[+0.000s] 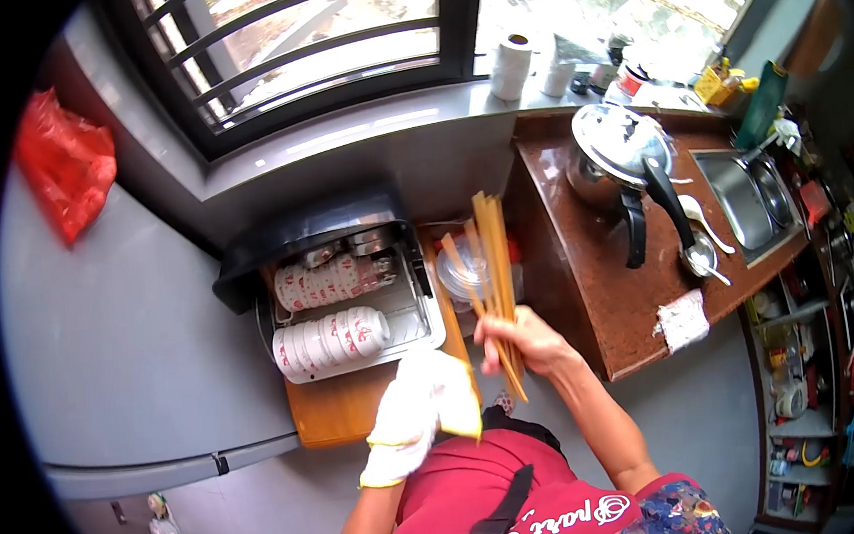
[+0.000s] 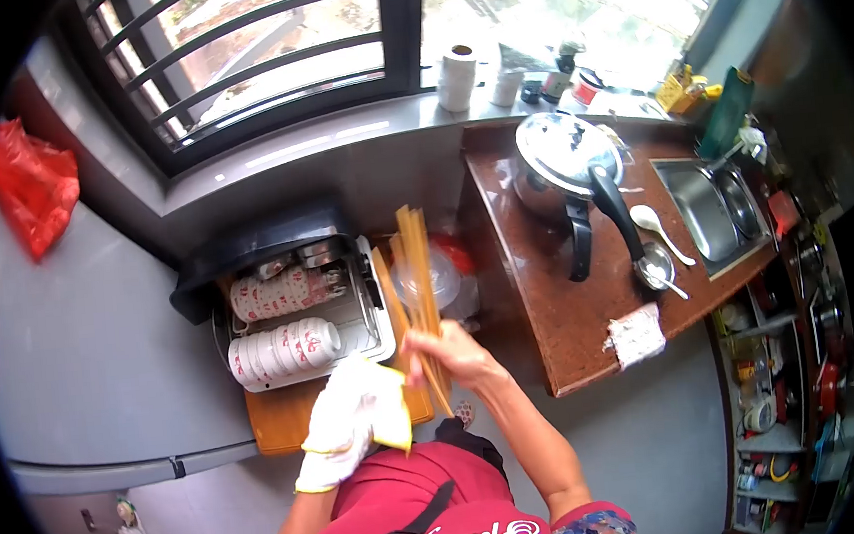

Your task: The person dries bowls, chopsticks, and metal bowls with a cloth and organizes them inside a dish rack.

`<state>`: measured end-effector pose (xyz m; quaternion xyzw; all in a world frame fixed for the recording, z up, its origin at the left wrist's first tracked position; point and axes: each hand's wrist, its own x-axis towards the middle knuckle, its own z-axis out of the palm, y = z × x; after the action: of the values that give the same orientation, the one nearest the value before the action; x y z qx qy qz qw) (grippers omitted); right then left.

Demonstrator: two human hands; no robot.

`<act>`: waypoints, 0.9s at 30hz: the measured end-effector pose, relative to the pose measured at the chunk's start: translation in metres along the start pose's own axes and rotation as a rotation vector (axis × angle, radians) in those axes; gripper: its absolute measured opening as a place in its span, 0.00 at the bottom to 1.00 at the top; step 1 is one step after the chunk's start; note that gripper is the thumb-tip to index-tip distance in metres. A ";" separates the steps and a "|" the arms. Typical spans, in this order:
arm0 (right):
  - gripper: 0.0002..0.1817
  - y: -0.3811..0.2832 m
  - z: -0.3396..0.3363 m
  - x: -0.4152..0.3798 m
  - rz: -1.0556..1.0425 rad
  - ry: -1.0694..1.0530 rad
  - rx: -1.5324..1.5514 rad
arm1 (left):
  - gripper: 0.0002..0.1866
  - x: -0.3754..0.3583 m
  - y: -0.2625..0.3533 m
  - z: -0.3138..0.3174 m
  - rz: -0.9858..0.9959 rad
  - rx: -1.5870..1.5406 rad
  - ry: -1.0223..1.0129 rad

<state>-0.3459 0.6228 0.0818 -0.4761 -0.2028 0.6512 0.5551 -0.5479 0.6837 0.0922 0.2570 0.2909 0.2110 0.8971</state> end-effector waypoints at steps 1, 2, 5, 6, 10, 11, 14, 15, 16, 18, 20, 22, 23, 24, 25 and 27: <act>0.15 0.008 0.002 0.000 0.057 -0.158 -0.163 | 0.12 0.003 0.001 0.006 0.122 0.017 0.161; 0.15 0.018 0.010 0.001 0.205 -0.231 -0.206 | 0.10 0.009 0.005 -0.014 0.242 0.924 -0.091; 0.15 0.066 0.029 0.009 0.446 -0.369 -0.083 | 0.10 0.025 -0.014 -0.056 0.842 1.528 0.070; 0.13 0.069 0.034 0.010 0.453 -0.299 -0.023 | 0.12 0.025 -0.013 -0.051 0.738 1.431 0.148; 0.13 0.076 0.037 0.024 0.451 -0.311 -0.215 | 0.14 0.025 0.001 -0.041 0.659 1.451 0.335; 0.13 0.076 0.038 0.027 0.472 -0.323 -0.257 | 0.13 0.026 0.002 -0.043 0.720 1.573 0.370; 0.16 0.075 0.042 0.035 0.510 -0.348 -0.419 | 0.10 0.030 0.018 -0.057 0.516 1.789 0.485; 0.17 0.078 0.046 0.035 0.529 -0.376 -0.406 | 0.08 0.029 0.024 -0.063 0.379 1.826 0.520; 0.17 0.081 0.050 0.034 0.551 -0.402 -0.393 | 0.08 0.025 0.027 -0.068 0.457 1.845 0.570; 0.18 0.079 0.067 0.036 0.585 -0.426 -0.402 | 0.10 0.016 0.034 -0.078 0.613 1.879 0.672; 0.16 0.094 0.073 0.047 0.543 -0.482 -0.420 | 0.13 0.008 0.048 -0.082 0.471 2.052 0.751; 0.15 0.103 0.089 0.054 0.481 -0.542 -0.451 | 0.15 -0.004 0.048 -0.096 0.324 2.253 0.810; 0.18 0.103 0.100 0.056 0.459 -0.499 -0.552 | 0.14 -0.006 0.048 -0.104 0.216 2.332 0.837; 0.19 0.108 0.109 0.060 0.404 -0.464 -0.639 | 0.13 -0.007 0.048 -0.112 0.102 2.411 0.855; 0.20 0.114 0.118 0.064 0.348 -0.431 -0.727 | 0.13 -0.009 0.048 -0.121 -0.015 2.489 0.865; 0.21 0.140 0.139 0.081 0.258 -0.385 -0.778 | 0.10 -0.013 0.050 -0.137 -0.201 2.589 0.812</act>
<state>-0.5323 0.6916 0.0030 -0.5409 -0.4709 0.6672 0.2013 -0.6547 0.7619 0.0310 0.8059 0.5374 -0.2167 -0.1215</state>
